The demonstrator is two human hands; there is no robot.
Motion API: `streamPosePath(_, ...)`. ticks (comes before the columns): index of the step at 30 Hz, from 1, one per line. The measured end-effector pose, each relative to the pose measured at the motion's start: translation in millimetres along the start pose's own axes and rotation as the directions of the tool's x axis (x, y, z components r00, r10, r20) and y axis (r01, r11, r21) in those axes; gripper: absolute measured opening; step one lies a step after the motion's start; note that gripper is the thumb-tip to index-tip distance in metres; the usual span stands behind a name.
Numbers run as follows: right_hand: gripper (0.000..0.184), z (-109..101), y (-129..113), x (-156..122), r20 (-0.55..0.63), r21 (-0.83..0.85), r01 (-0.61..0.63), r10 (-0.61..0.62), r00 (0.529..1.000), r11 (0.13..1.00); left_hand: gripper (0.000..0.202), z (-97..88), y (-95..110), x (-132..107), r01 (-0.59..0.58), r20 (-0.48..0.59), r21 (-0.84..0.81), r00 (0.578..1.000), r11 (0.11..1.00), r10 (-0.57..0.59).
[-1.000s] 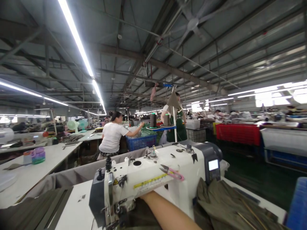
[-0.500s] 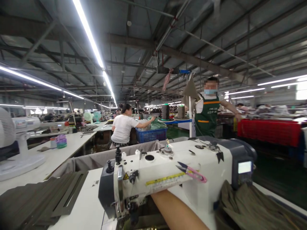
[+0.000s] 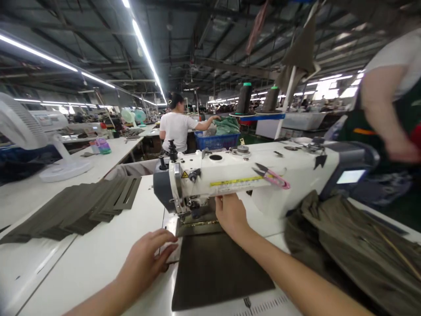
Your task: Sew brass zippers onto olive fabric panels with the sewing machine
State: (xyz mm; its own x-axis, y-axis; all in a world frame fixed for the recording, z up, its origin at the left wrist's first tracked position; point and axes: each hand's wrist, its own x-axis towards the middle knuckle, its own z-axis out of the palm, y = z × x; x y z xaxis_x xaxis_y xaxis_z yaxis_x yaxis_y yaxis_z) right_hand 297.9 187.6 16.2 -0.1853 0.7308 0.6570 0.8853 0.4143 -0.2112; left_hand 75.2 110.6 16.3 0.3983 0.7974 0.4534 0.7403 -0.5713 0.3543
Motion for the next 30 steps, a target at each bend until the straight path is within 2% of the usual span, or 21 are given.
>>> streamPosePath(2, 0.018, -3, -11, -16, 0.046, 0.057, 0.029, -0.031, 0.998, 0.998, 0.019, 0.0, -13, 5, -0.027, 0.030, 0.141, 0.999, 0.990, 0.023)
streamPosePath(4, 0.015, -1, -27, -28, 0.118, 0.143, 0.129, -0.146, 0.982, 0.981, 0.020, 7.8, -20, 11, -0.086, 0.046, 0.193, 0.996, 0.977, 0.079)
streamPosePath(7, 0.018, 10, -46, -35, 0.227, 0.199, 0.230, -0.273, 0.935, 0.953, 0.015, 21.7, -23, 17, -0.133, 0.031, 0.201, 0.991, 0.970, 0.129)
streamPosePath(12, 0.022, 20, -51, -29, 0.345, 0.194, 0.243, -0.298, 0.890, 0.950, 0.015, 27.2, -22, 17, -0.175, 0.022, 0.150, 0.985, 0.973, 0.174)
streamPosePath(16, 0.025, 17, -48, -25, 0.378, 0.218, 0.269, -0.335, 0.863, 0.938, 0.018, 24.9, -21, 16, -0.194, 0.028, 0.170, 0.981, 0.966, 0.193)
streamPosePath(21, 0.024, 18, -45, -26, 0.387, 0.218, 0.288, -0.354, 0.851, 0.932, 0.022, 24.0, -18, 17, -0.189, -0.002, 0.323, 0.980, 0.927, 0.200)
streamPosePath(25, 0.024, 19, -43, -26, 0.389, 0.215, 0.298, -0.362, 0.847, 0.930, 0.021, 22.9, -17, 21, -0.274, 0.013, 0.275, 0.960, 0.922, 0.281)
streamPosePath(30, 0.024, 20, -43, -25, 0.386, 0.221, 0.294, -0.360, 0.849, 0.930, 0.021, 22.6, -19, 24, -0.297, 0.030, 0.256, 0.954, 0.920, 0.299)
